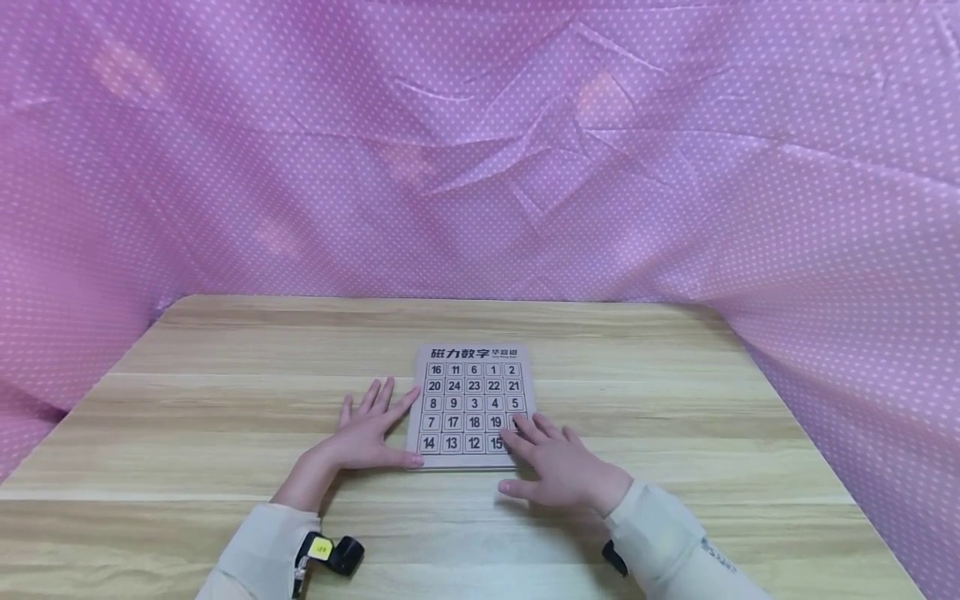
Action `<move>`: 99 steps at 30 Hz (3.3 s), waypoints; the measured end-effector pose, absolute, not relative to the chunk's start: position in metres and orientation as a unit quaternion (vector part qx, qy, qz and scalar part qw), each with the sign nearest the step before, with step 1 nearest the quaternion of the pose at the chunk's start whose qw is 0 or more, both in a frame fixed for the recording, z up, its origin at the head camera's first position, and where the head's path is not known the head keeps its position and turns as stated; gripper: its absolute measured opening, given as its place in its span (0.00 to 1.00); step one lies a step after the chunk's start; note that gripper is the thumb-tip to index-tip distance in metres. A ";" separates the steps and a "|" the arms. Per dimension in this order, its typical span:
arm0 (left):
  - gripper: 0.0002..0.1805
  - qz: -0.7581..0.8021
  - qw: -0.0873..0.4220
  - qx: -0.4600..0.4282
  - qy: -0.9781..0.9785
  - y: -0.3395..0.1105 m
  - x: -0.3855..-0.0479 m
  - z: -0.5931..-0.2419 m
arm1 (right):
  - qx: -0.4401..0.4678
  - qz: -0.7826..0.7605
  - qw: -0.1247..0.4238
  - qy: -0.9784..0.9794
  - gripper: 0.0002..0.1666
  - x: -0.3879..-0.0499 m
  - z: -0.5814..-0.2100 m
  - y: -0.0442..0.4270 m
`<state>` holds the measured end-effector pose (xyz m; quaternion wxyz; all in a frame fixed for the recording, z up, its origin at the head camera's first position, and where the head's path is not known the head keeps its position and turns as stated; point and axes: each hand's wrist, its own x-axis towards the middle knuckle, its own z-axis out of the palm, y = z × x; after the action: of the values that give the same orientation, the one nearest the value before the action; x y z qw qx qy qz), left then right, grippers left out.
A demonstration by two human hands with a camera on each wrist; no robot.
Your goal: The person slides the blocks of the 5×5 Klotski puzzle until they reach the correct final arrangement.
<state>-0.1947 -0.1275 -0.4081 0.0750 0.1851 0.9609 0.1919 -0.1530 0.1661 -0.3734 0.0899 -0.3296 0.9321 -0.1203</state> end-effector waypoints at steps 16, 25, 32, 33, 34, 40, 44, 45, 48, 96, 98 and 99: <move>0.58 0.196 0.076 0.184 0.960 -0.128 -0.195 -0.407 | -0.286 -0.099 0.098 0.948 0.49 -0.175 -0.381 0.162; 0.58 0.189 0.078 0.182 0.962 -0.127 -0.195 -0.409 | -0.292 -0.096 0.093 0.947 0.49 -0.165 -0.380 0.164; 0.58 0.186 0.079 0.182 0.962 -0.126 -0.194 -0.410 | -0.295 -0.091 0.097 0.946 0.48 -0.155 -0.378 0.166; 0.58 0.186 0.079 0.182 0.962 -0.126 -0.194 -0.410 | -0.296 -0.091 0.097 0.946 0.48 -0.153 -0.378 0.166; 0.58 0.187 0.078 0.182 0.962 -0.126 -0.194 -0.410 | -0.298 -0.091 0.097 0.945 0.48 -0.152 -0.378 0.166; 0.58 0.190 0.077 0.182 0.962 -0.126 -0.194 -0.410 | -0.304 -0.085 0.096 0.944 0.49 -0.147 -0.379 0.167; 0.58 0.190 0.079 0.180 0.962 -0.126 -0.194 -0.410 | -0.304 -0.083 0.092 0.945 0.48 -0.145 -0.380 0.167; 0.58 0.189 0.079 0.180 0.962 -0.126 -0.194 -0.410 | -0.303 -0.083 0.092 0.945 0.48 -0.145 -0.379 0.166; 0.58 0.187 0.079 0.182 0.962 -0.126 -0.194 -0.410 | -0.300 -0.081 0.094 0.946 0.46 -0.145 -0.377 0.165; 0.57 0.183 0.077 0.183 0.963 -0.127 -0.196 -0.410 | -0.310 -0.059 0.112 0.942 0.45 -0.187 -0.379 0.094; 0.57 0.186 0.077 0.182 0.962 -0.127 -0.195 -0.411 | -0.311 -0.060 0.110 0.942 0.45 -0.186 -0.379 0.097; 0.57 0.186 0.077 0.182 0.963 -0.127 -0.195 -0.411 | -0.311 -0.061 0.108 0.942 0.45 -0.186 -0.380 0.098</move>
<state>-0.1948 -0.1269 -0.4108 0.0770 0.1816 0.9625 0.1861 -0.1861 0.0981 -0.3796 0.1084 -0.3111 0.9422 -0.0605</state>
